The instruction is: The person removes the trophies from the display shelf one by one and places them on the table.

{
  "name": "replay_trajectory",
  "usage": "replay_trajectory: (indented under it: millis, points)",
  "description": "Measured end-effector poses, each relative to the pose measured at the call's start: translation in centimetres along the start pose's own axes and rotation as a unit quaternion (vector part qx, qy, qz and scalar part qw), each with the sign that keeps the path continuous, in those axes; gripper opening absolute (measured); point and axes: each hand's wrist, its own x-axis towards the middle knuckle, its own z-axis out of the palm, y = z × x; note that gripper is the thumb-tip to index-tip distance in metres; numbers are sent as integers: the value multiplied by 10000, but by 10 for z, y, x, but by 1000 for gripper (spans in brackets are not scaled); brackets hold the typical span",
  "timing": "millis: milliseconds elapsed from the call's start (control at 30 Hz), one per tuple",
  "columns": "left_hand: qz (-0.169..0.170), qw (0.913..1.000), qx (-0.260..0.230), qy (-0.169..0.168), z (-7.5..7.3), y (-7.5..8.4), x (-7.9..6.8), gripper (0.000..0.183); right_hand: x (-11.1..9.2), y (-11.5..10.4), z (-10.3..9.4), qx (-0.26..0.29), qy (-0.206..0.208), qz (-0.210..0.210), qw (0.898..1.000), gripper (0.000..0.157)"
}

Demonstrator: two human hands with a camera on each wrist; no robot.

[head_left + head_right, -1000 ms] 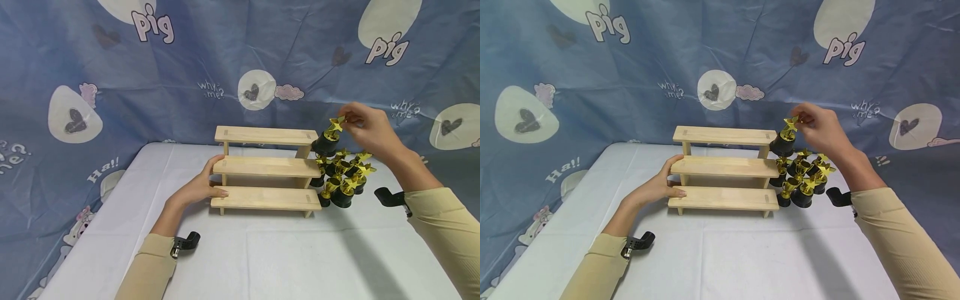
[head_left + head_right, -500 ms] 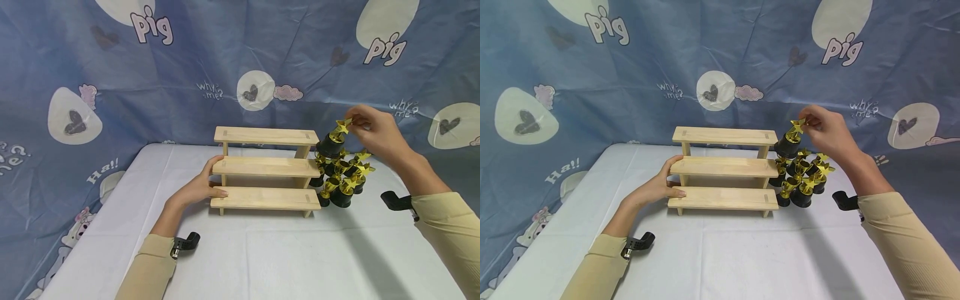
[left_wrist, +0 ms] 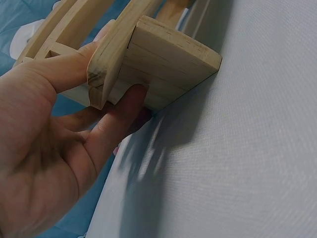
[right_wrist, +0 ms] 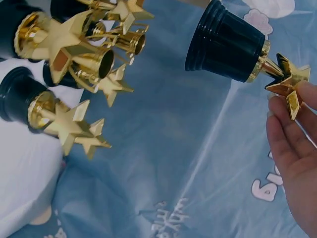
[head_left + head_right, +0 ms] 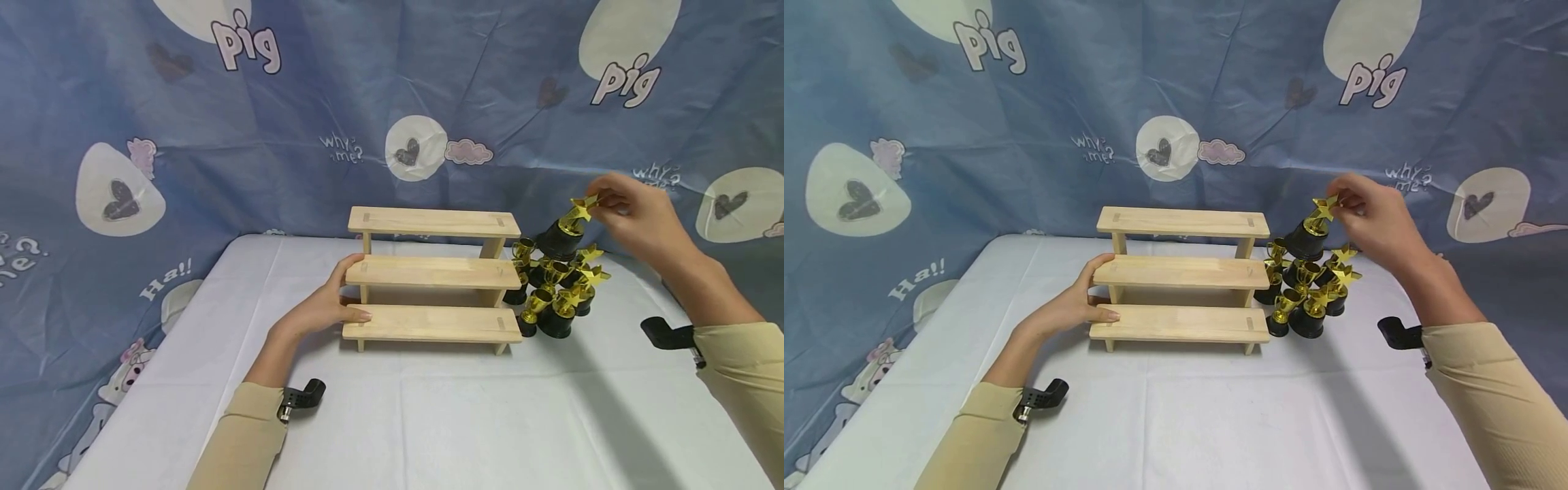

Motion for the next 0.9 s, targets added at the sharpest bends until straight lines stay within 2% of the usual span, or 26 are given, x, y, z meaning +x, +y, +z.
replay_trajectory:
  millis: [300, 900]
  points:
    - [1, 10000, -2, -11, 0, 0, 1, 110, -12, 14, -6, -231, 129, 177, 9995, 24]
    - [25, 9999, -128, -73, 0, -1, 1, 110, -29, 35, -8, -405, -33, 454, 9981, 24]
